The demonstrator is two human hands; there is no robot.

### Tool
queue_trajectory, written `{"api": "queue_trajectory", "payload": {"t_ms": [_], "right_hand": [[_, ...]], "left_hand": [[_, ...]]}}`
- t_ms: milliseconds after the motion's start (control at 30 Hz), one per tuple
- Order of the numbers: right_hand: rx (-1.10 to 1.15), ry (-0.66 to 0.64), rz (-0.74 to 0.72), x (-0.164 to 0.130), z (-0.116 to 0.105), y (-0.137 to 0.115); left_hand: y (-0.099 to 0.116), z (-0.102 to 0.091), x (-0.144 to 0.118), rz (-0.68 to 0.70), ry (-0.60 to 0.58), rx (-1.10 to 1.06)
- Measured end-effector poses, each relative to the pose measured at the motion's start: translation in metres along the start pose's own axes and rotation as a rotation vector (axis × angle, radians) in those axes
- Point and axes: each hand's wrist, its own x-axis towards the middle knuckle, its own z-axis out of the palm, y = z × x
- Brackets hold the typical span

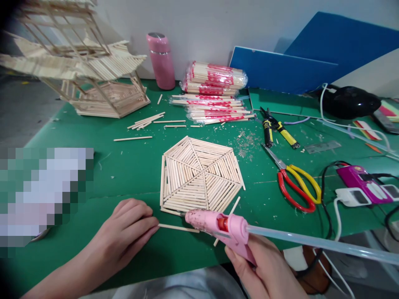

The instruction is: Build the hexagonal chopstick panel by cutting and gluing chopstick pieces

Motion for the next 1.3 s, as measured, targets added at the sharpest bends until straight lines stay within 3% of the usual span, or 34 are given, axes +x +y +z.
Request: {"api": "queue_trajectory", "payload": {"t_ms": [433,633,900,1133,1300], "right_hand": [[0.034,0.095,-0.003,-0.004,0.000,0.004],[0.057,0.115,0.068,-0.004,-0.003,-0.004],[0.023,0.068,-0.007,0.001,-0.001,0.002],[0.083,0.081,-0.039,0.013,-0.006,-0.015],[0.068,0.074,-0.034,0.010,-0.005,-0.014]], "left_hand": [[0.001,-0.002,-0.001,-0.009,-0.026,0.021],[0.001,-0.001,0.000,-0.008,-0.031,0.035],[0.001,-0.001,0.001,-0.008,-0.002,0.037],[0.002,-0.002,0.000,-0.006,-0.019,0.050],[0.002,-0.002,-0.001,-0.009,-0.014,0.029]]}}
